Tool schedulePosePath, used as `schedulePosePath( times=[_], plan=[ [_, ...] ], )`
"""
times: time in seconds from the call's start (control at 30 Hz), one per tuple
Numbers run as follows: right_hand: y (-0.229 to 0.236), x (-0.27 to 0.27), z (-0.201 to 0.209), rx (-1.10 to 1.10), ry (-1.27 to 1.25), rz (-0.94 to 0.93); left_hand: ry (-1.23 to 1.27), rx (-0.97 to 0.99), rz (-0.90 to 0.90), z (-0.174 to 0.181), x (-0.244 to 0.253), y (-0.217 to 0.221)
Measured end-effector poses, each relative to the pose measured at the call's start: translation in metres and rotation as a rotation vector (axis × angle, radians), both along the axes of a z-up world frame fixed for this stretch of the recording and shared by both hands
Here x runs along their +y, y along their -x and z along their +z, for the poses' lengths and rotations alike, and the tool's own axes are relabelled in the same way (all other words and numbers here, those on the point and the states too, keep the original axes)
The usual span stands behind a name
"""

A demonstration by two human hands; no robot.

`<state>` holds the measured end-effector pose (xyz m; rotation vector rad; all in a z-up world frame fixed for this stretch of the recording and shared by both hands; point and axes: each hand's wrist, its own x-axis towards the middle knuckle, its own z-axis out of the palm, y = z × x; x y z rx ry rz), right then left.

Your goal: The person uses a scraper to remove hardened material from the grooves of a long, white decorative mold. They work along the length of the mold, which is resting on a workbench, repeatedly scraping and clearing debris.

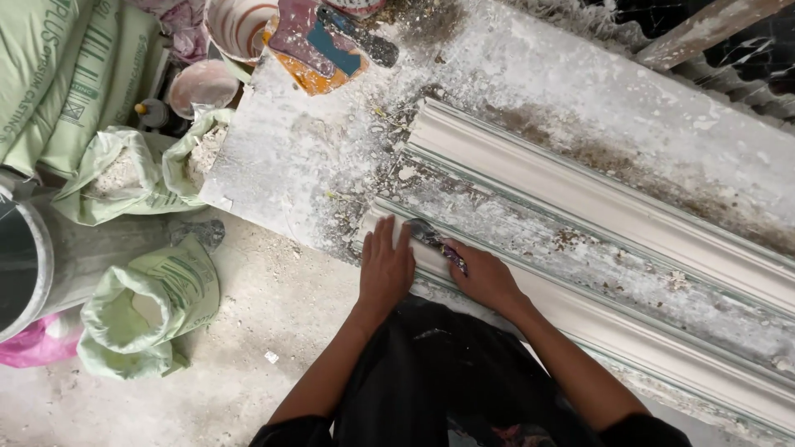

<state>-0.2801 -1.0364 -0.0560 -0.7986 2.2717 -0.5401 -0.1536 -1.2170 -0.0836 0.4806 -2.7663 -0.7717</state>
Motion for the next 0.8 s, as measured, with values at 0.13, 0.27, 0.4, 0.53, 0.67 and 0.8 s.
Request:
schedulePosePath(
  times=[0.13,0.27,0.4,0.53,0.67,0.8],
  plan=[
    [0.004,-0.01,0.013,0.009,0.015,0.039,0.036,0.013,-0.059,0.0,-0.003,0.008],
    [0.011,-0.004,0.024,0.001,-0.125,0.045,0.059,0.033,-0.178,-0.002,0.006,0.019],
    [0.016,-0.009,0.043,-0.058,-0.232,0.047,0.044,0.017,-0.249,0.014,0.003,0.024],
    [0.014,-0.033,0.037,-0.087,-0.248,0.059,0.064,-0.004,-0.217,0.007,-0.017,0.022],
    [0.011,-0.064,0.023,-0.08,-0.071,0.074,0.114,-0.06,-0.132,0.011,-0.043,0.02],
    [0.01,-0.069,0.007,-0.021,0.004,0.115,0.157,-0.106,-0.092,0.011,-0.044,0.02]
  ],
)
